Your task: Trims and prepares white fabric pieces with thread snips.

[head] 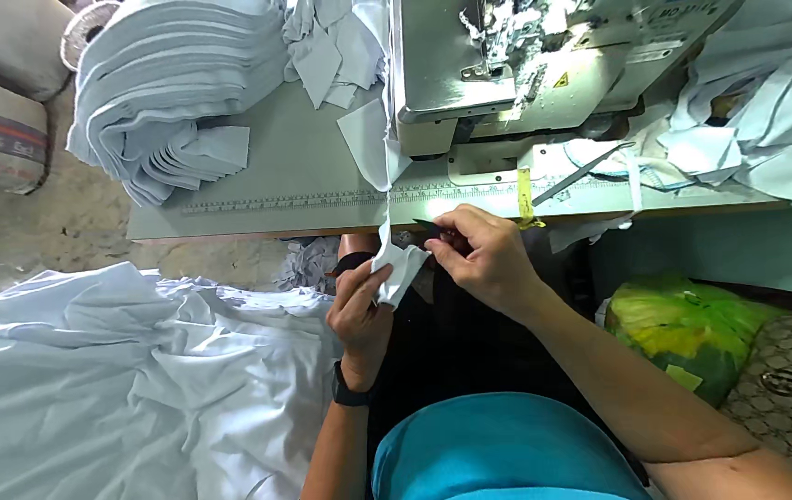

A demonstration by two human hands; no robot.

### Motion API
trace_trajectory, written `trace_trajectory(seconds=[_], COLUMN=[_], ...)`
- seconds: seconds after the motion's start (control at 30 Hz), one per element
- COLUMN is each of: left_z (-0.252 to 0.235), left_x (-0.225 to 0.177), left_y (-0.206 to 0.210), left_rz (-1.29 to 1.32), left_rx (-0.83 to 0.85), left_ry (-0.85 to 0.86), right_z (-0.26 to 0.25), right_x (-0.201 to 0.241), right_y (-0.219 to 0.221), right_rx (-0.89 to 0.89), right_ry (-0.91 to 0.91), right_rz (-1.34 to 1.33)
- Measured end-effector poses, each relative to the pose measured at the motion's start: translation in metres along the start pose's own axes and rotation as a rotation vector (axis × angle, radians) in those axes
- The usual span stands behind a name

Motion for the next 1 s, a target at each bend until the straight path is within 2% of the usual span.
trace_trajectory(seconds=[0.1, 0.23, 0.33, 0.47, 0.67, 0.83, 0.9, 1.0], left_z=[-0.003, -0.003, -0.003, -0.011, -0.031, -0.028, -0.026, -0.026], left_x=[-0.006, -0.011, -0.002, 0.028, 0.027, 0.016, 0.020, 0.027], left_y=[-0.009, -0.011, -0.010, -0.016, 0.031, 0.071, 0.079, 0.081], left_rz=[0.091, 0.270, 0.420, 0.759, 1.131, 1.601, 1.638, 1.495], left_rx=[-0.032, -0.010, 0.062, -0.034, 0.238, 0.199, 0.176, 0.180], left_ry=[-0.009, -0.042, -0.199, -0.364, -0.410, -0.420, -0.418, -0.443], right_z=[-0.003, -0.005, -0.004, 0.006, 0.030, 0.042, 0.043, 0.042], right_x=[-0.006, 0.002, 0.010, 0.027, 0.037, 0.029, 0.026, 0.023], right_y=[0.006, 0.017, 0.010, -0.013, -0.018, -0.016, -0.020, -0.026], right_rx=[-0.055, -0.115, -0.085, 0.026, 0.133, 0.219, 0.222, 0.214], right_ry=[-0.030, -0.092, -0.147, -0.247, -0.212, -0.111, -0.093, -0.076], right_rz=[0.040, -0.033, -0.234, -0.465, -0.608, -0.715, -0.721, -0.701])
Point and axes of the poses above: each hand's wrist, its own z-axis away from the middle knuckle, its own y-axis out of the palm, x = y × z, the point moved 8 cm from there along -z, towards the middle knuckle, and after that the axes turned 15 degrees about y, right-handed, at the moved point
